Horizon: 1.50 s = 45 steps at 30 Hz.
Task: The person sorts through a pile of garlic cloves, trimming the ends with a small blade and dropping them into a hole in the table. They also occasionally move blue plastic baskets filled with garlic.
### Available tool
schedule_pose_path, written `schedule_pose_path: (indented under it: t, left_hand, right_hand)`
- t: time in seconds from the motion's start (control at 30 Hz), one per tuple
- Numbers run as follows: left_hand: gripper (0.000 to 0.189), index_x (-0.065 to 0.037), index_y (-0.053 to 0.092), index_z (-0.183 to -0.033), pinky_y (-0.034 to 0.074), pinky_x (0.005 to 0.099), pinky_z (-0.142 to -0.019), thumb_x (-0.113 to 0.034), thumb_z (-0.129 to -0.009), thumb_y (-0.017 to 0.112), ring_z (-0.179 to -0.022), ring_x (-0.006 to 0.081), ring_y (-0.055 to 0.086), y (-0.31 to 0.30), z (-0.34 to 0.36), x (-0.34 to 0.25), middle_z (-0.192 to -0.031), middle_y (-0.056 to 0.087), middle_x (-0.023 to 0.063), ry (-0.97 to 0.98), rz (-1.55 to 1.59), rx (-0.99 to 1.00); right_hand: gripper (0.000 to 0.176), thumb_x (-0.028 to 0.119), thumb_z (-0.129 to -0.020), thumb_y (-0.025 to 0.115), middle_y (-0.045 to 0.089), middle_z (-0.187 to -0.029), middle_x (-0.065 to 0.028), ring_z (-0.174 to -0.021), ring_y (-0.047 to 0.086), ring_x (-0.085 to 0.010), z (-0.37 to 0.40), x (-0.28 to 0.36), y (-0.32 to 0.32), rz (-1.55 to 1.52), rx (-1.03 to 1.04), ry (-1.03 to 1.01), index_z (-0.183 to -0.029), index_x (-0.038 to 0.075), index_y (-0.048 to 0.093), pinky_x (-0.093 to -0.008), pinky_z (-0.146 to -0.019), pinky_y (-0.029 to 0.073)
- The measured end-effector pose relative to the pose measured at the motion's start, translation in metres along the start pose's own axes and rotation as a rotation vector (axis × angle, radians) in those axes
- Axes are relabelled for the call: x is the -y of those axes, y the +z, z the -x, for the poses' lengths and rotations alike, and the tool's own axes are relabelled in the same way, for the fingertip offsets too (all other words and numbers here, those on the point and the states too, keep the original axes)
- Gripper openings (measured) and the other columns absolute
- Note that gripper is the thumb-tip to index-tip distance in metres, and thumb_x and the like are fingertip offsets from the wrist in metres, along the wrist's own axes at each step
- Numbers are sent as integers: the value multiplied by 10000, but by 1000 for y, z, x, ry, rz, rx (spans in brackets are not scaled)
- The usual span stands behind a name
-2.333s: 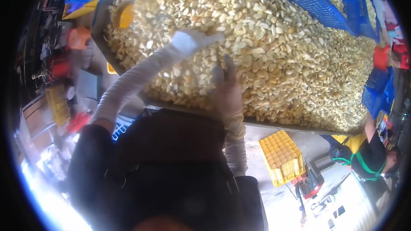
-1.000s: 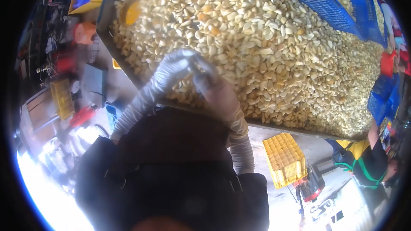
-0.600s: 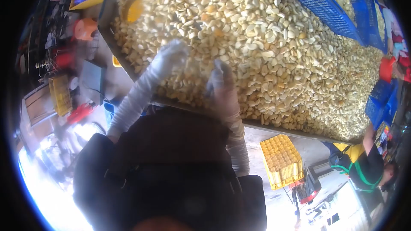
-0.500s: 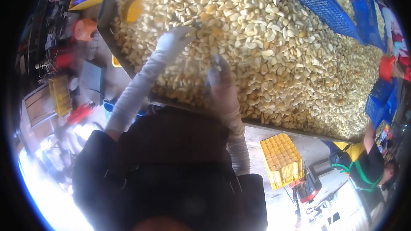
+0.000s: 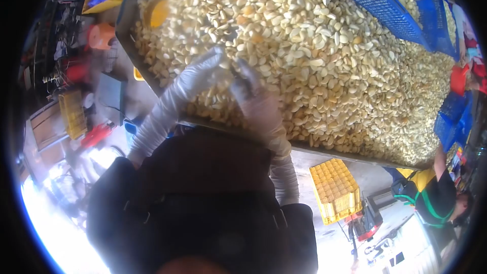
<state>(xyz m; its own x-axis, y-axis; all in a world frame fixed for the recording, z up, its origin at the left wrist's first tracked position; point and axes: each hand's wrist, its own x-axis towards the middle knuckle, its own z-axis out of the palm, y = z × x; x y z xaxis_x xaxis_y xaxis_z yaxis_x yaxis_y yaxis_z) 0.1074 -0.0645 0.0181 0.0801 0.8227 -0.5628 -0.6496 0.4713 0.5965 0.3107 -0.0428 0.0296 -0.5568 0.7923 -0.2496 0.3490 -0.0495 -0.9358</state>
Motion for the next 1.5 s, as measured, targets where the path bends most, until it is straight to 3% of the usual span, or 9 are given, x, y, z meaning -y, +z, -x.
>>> schedule_pose_path:
  t: [0.27, 0.43, 0.5, 0.63, 0.77, 1.0, 1.1, 1.27, 1.5]
  left_hand:
    - [174, -37, 590, -1003, 376, 183, -527, -210, -985, 578, -608, 69, 466, 20, 17, 32, -766, 548, -1, 30, 177, -75]
    - [163, -43, 586, -951, 370, 177, -517, -196, -997, 552, -546, 67, 436, 43, 38, 12, -714, 550, -14, 25, 59, -147]
    - [191, -42, 584, -1107, 379, 162, -537, -195, -1004, 538, -596, 54, 437, 37, 31, 23, -796, 568, -19, 175, -89, -158]
    - [353, -71, 551, -1346, 403, 150, -604, -201, -1024, 489, -691, 38, 436, 24, 30, 25, -902, 557, -43, 57, -24, -95]
    - [333, -48, 564, -1313, 403, 176, -604, -188, -1017, 503, -668, 47, 453, 9, 21, 39, -829, 532, -52, -2, 146, 133]
    - [150, -43, 594, -1058, 440, 177, -600, -106, -932, 648, -681, 52, 541, 29, 31, 26, -819, 602, -15, 77, 69, -115]
    - [152, -48, 602, -1035, 442, 181, -584, -107, -915, 674, -652, 52, 557, 36, 33, 33, -805, 618, -13, 211, -198, -250]
    - [120, -50, 619, -974, 447, 182, -550, -75, -889, 701, -634, 62, 593, 35, 31, 51, -797, 660, 17, 233, -16, -310]
    - [113, -32, 627, -959, 481, 193, -581, -40, -877, 704, -656, 82, 609, 34, 35, 62, -840, 677, 48, 470, -276, -285]
  right_hand:
    - [482, 234, -1000, 531, 679, -1140, -146, -830, 712, -191, 9, 20, 9, -143, -25, -57, -1456, 160, 394, -291, -724, 571]
    - [395, 268, -1005, 527, 663, -1033, -82, -779, 636, -122, -2, -18, 5, 387, -238, -125, -1361, 103, 481, -238, -638, 518]
    - [349, 256, -985, 574, 639, -895, -23, -722, 545, -17, -5, -26, 5, -347, -290, 189, -1271, 62, 523, -151, -555, 428]
    - [395, 269, -975, 581, 685, -992, -100, -831, 668, -185, 15, 4, 4, -21, -51, 1, -1350, 163, 512, -283, -662, 531]
    - [446, 245, -987, 558, 682, -1086, -152, -882, 695, -218, 17, 12, 10, -82, 19, 38, -1417, 217, 443, -328, -695, 550]
    - [454, 206, -1008, 502, 630, -1129, -146, -895, 642, -167, 25, 13, 9, -254, -23, 167, -1435, 96, 390, -289, -738, 532]
    - [507, 283, -1007, 505, 558, -888, -47, -709, 515, -89, 27, 19, 11, -373, -9, 211, -1471, 140, 358, -242, -629, 472]
    - [432, 206, -1007, 509, 589, -1014, -77, -780, 569, -104, 24, 9, 22, -400, -88, 147, -1404, 65, 412, -244, -634, 491]
    - [573, 447, -976, 510, 478, -640, 34, -471, 408, -40, 29, 44, 16, -993, -111, 536, -1435, 126, 386, -208, -445, 435]
